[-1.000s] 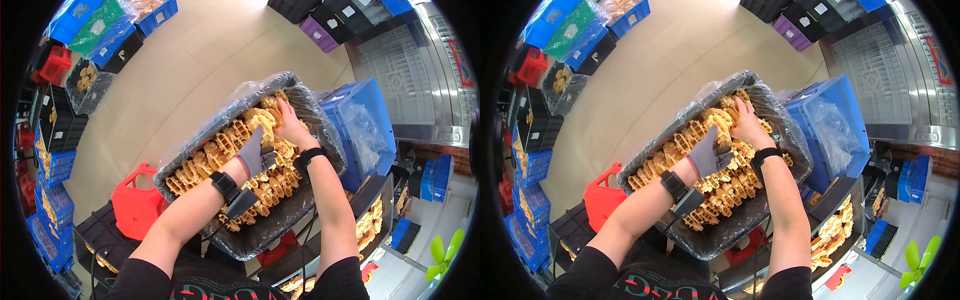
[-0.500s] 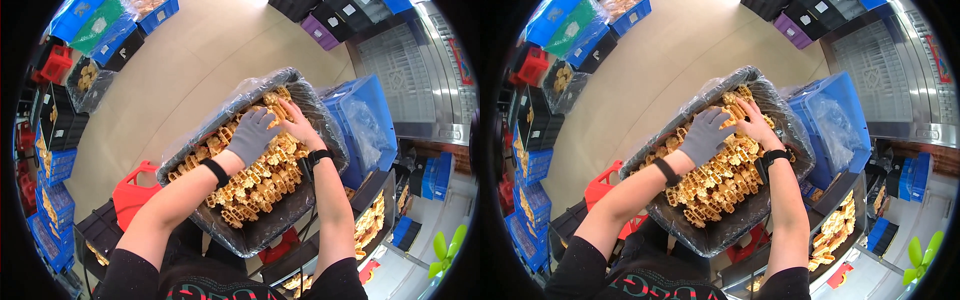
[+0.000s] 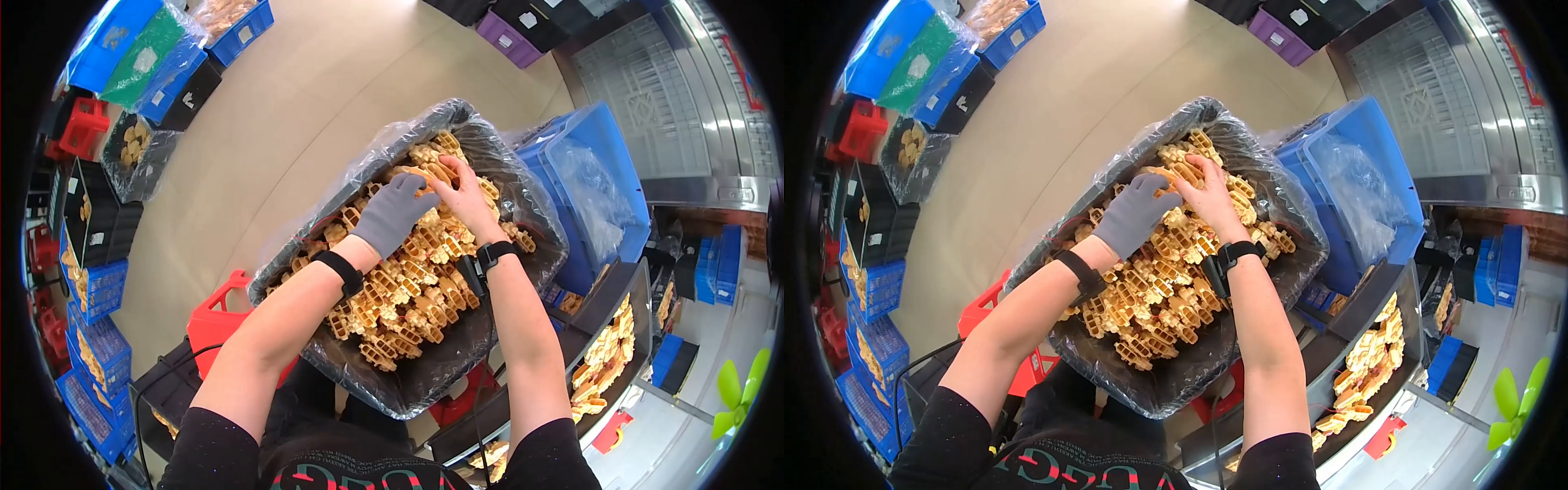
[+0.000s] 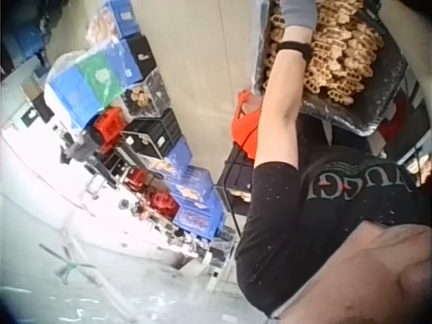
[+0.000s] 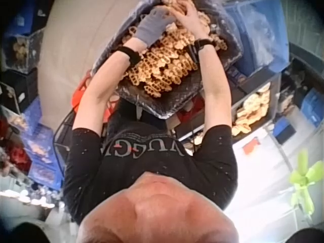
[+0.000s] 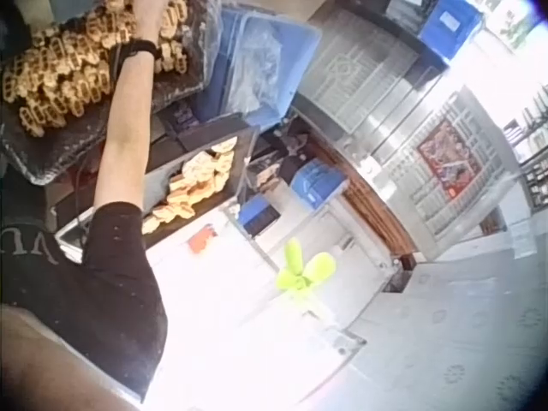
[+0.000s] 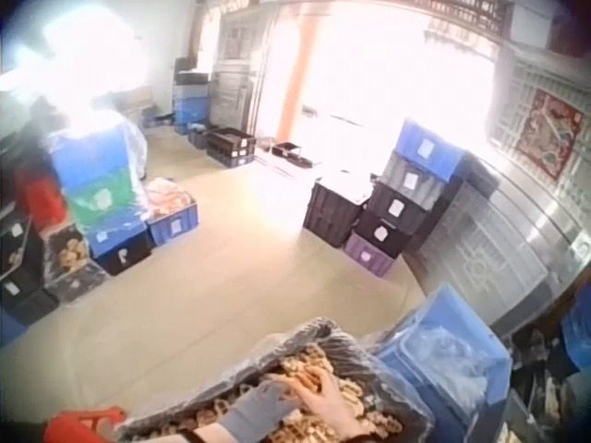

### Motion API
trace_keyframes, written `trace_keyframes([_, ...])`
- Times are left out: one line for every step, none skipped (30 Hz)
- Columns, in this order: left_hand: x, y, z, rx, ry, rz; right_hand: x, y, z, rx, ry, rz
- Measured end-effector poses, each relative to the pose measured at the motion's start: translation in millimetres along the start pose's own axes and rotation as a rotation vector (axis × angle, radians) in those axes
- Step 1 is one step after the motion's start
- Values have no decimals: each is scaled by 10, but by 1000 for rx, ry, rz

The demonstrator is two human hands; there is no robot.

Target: Sort and assemble small plastic toy components on a workbench in a factory setting.

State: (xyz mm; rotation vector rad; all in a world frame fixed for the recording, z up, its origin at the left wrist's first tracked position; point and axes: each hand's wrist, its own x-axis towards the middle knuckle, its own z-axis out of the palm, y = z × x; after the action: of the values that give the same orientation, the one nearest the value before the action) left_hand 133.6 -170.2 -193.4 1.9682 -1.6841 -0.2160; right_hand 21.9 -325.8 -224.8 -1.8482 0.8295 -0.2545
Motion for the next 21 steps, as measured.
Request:
trace_keyframes([0, -1, 7, -2, -4, 8, -5, 36, 0, 18, 12, 37])
trace_keyframes([-14, -8, 1, -26, 1, -4, -17, 36, 14, 39, 22, 73])
trace_keyframes([-25, -19, -4, -52, 6, -15, -11, 33, 17, 38, 24, 58])
trace_keyframes([-38, -34, -10, -51, 0, -9, -8, 31, 23, 42, 31, 62])
trace_keyframes([-30, -32, -28, -39, -18, -35, -6, 50, 11, 53, 21, 69])
trace_keyframes([-23, -31, -43, -26, -37, -61, -2, 62, -5, 63, 12, 77])
trace_keyframes([-1, -42, -49, -13, -59, -79, 15, 87, -17, 68, 8, 86])
trace_keyframes([5, -56, -69, -9, -67, -72, 24, 70, -8, 77, 15, 89])
trace_keyframes([10, -68, -87, 73, -26, -23, 26, 54, -2, 91, 2, 96])
trace_keyframes([18, -77, -102, 155, 14, 29, 27, 41, 1, 106, -10, 103])
trace_keyframes([43, -59, -113, 155, 2, 41, 14, 40, -11, 95, 1, 94])
trace_keyframes([78, -27, -125, 190, -91, -12, 19, 39, -21, 106, 14, 103])
trace_keyframes([106, -8, -123, 227, -185, -64, 33, 38, -31, 55, 29, 73])
trace_keyframes([108, -10, -125, 235, -201, -53, 27, 3, -20, 7, 40, 43])
trace_keyframes([112, -17, -131, 246, -191, -64, 7, -31, -1, 62, 43, 75])
trace_keyframes([118, -21, -140, 258, -182, -73, -9, -68, 9, 83, 54, 83])
trace_keyframes([130, -30, -110, 293, -143, -47, -17, -98, 6, 39, 65, 64])
trace_keyframes([127, -39, -93, 302, -159, -29, -19, -104, 11, -4, 76, 46])
trace_keyframes([119, -48, -81, 300, -161, -37, -10, -88, 10, -21, 80, 49])
trace_keyframes([113, -61, -81, 296, -165, -39, -1, -103, -26, -45, 53, 55])
trace_keyframes([139, -49, -88, 302, -197, -37, 10, -93, -71, -34, 43, 72])
